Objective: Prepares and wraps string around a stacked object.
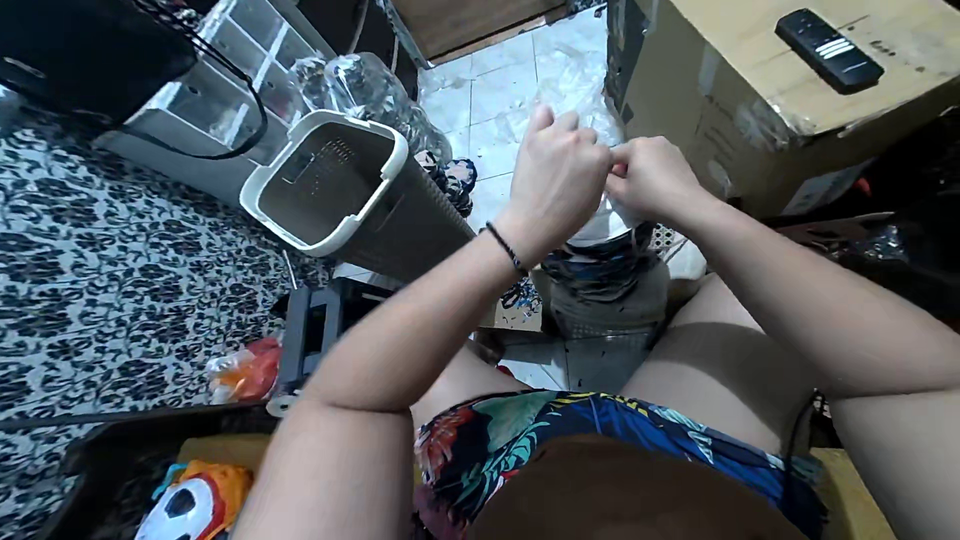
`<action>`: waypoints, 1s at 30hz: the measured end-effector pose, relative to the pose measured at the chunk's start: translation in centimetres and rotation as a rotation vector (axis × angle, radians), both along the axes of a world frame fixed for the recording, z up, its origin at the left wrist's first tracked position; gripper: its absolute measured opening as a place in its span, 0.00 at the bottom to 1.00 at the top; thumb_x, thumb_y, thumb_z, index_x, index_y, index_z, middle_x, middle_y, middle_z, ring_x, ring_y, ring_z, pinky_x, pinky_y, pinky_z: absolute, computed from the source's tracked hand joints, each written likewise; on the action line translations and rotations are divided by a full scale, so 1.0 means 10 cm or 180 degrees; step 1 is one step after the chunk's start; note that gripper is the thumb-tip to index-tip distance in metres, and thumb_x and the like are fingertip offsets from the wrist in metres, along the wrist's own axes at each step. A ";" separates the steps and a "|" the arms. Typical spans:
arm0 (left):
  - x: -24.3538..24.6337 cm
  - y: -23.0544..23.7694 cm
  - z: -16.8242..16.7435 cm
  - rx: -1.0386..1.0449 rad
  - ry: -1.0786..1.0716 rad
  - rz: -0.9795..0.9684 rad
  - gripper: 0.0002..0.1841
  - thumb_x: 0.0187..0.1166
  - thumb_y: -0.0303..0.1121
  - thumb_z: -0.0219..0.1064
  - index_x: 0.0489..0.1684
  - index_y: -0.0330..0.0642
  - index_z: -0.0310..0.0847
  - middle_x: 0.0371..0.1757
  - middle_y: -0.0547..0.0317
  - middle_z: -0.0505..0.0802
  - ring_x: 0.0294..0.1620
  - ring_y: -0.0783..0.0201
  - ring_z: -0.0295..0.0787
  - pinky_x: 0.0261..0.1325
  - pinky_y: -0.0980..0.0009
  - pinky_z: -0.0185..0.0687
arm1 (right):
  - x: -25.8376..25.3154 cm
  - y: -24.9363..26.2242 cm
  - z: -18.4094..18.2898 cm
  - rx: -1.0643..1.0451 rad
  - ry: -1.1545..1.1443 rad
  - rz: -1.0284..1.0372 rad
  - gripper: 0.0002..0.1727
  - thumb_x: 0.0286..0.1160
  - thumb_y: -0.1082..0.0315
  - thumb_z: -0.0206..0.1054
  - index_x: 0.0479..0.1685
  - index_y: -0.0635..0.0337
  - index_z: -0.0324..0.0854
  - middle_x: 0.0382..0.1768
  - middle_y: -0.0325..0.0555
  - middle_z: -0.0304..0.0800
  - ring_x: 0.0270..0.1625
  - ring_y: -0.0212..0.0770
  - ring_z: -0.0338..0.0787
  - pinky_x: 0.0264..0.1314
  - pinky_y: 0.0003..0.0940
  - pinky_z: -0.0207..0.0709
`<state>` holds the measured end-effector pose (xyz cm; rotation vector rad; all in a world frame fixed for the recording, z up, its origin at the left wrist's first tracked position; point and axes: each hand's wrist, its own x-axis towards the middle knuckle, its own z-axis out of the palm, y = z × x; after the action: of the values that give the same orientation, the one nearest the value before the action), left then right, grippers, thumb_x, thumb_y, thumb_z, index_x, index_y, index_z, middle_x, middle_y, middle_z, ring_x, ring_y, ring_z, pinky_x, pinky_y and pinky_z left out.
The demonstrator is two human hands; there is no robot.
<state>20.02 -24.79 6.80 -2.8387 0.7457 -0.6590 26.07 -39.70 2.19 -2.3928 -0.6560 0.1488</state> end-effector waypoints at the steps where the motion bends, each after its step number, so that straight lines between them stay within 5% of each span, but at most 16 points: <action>1: -0.09 0.02 -0.11 -0.0303 -0.0134 0.0043 0.13 0.81 0.30 0.61 0.29 0.38 0.91 0.26 0.50 0.90 0.37 0.48 0.87 0.49 0.50 0.70 | -0.03 -0.03 -0.05 0.0111 0.0073 -0.0058 0.13 0.83 0.60 0.65 0.47 0.58 0.92 0.42 0.57 0.92 0.49 0.59 0.91 0.51 0.66 0.78; 6: -0.47 0.05 -0.74 -0.2382 -0.0119 0.0651 0.14 0.86 0.31 0.59 0.46 0.39 0.95 0.32 0.53 0.94 0.34 0.60 0.87 0.46 0.59 0.76 | -0.27 -0.07 -0.21 0.0643 0.0187 -0.0208 0.14 0.83 0.60 0.64 0.43 0.59 0.92 0.40 0.50 0.93 0.46 0.49 0.92 0.52 0.58 0.81; 8: -0.52 0.09 -0.93 -0.3428 0.0154 0.1024 0.15 0.89 0.31 0.56 0.46 0.35 0.92 0.38 0.53 0.95 0.35 0.70 0.89 0.46 0.71 0.84 | -0.36 -0.08 -0.26 0.0906 0.0332 -0.0160 0.13 0.85 0.61 0.63 0.43 0.61 0.89 0.33 0.45 0.92 0.32 0.39 0.91 0.39 0.45 0.87; 10: -0.51 0.14 -0.97 -0.4089 0.0376 0.1165 0.16 0.90 0.31 0.54 0.49 0.31 0.89 0.44 0.50 0.95 0.41 0.71 0.89 0.51 0.71 0.83 | -0.41 -0.09 -0.27 0.1331 0.0679 -0.0049 0.11 0.86 0.65 0.62 0.43 0.62 0.86 0.30 0.40 0.90 0.23 0.30 0.87 0.30 0.30 0.86; 13: -0.48 0.17 -0.78 -0.4429 0.1091 0.1342 0.17 0.93 0.32 0.50 0.50 0.30 0.86 0.45 0.52 0.93 0.45 0.70 0.87 0.56 0.68 0.81 | -0.42 -0.12 -0.29 0.2023 0.1328 0.0014 0.11 0.89 0.68 0.59 0.48 0.63 0.86 0.31 0.34 0.92 0.25 0.22 0.84 0.32 0.21 0.80; 15: -0.42 0.12 -0.73 -0.4579 0.1170 0.1517 0.17 0.92 0.34 0.49 0.37 0.36 0.82 0.30 0.59 0.82 0.31 0.69 0.77 0.40 0.67 0.75 | -0.40 -0.15 -0.27 0.2410 0.1811 -0.0064 0.12 0.91 0.67 0.54 0.48 0.60 0.84 0.30 0.31 0.90 0.29 0.23 0.84 0.37 0.21 0.79; 19: -0.33 -0.02 -0.78 -0.5065 0.0723 0.1764 0.19 0.90 0.37 0.51 0.28 0.41 0.80 0.23 0.61 0.78 0.28 0.65 0.76 0.38 0.60 0.75 | -0.41 -0.12 -0.26 0.2894 0.2256 -0.0396 0.17 0.86 0.65 0.48 0.25 0.46 0.73 0.18 0.26 0.70 0.24 0.27 0.73 0.36 0.27 0.73; 22: -0.26 -0.10 -0.86 -0.5349 0.0299 0.1619 0.20 0.86 0.37 0.64 0.18 0.47 0.66 0.15 0.69 0.71 0.17 0.72 0.67 0.27 0.70 0.68 | -0.45 -0.11 -0.26 0.2681 0.1920 -0.0443 0.19 0.89 0.63 0.49 0.22 0.46 0.69 0.14 0.27 0.67 0.20 0.26 0.70 0.30 0.26 0.71; 25: -0.24 -0.10 -0.92 -0.5631 0.0169 0.1310 0.21 0.73 0.32 0.78 0.17 0.48 0.65 0.16 0.69 0.74 0.17 0.73 0.71 0.28 0.72 0.75 | -0.44 -0.10 -0.25 0.2061 0.1293 -0.0394 0.20 0.85 0.62 0.62 0.19 0.48 0.66 0.13 0.27 0.61 0.15 0.25 0.62 0.22 0.23 0.62; 27: -0.24 -0.08 -0.98 -0.5449 0.0118 0.1216 0.24 0.72 0.30 0.78 0.16 0.50 0.61 0.14 0.71 0.69 0.16 0.74 0.66 0.27 0.73 0.70 | -0.35 -0.10 -0.18 0.1393 0.0466 -0.0374 0.24 0.76 0.55 0.73 0.17 0.53 0.66 0.14 0.29 0.61 0.17 0.27 0.61 0.24 0.30 0.60; 30: -0.25 -0.03 -1.03 -0.5000 0.0052 0.1230 0.23 0.76 0.32 0.74 0.14 0.49 0.62 0.15 0.70 0.67 0.18 0.72 0.64 0.31 0.69 0.66 | -0.12 -0.05 -0.03 0.0993 -0.0077 0.0022 0.24 0.72 0.54 0.76 0.20 0.59 0.71 0.18 0.34 0.65 0.22 0.31 0.65 0.30 0.37 0.64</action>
<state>17.50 -25.13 -3.54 -3.9814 -0.7788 -1.6450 24.89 -40.23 1.91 -2.0954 -0.6474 0.0182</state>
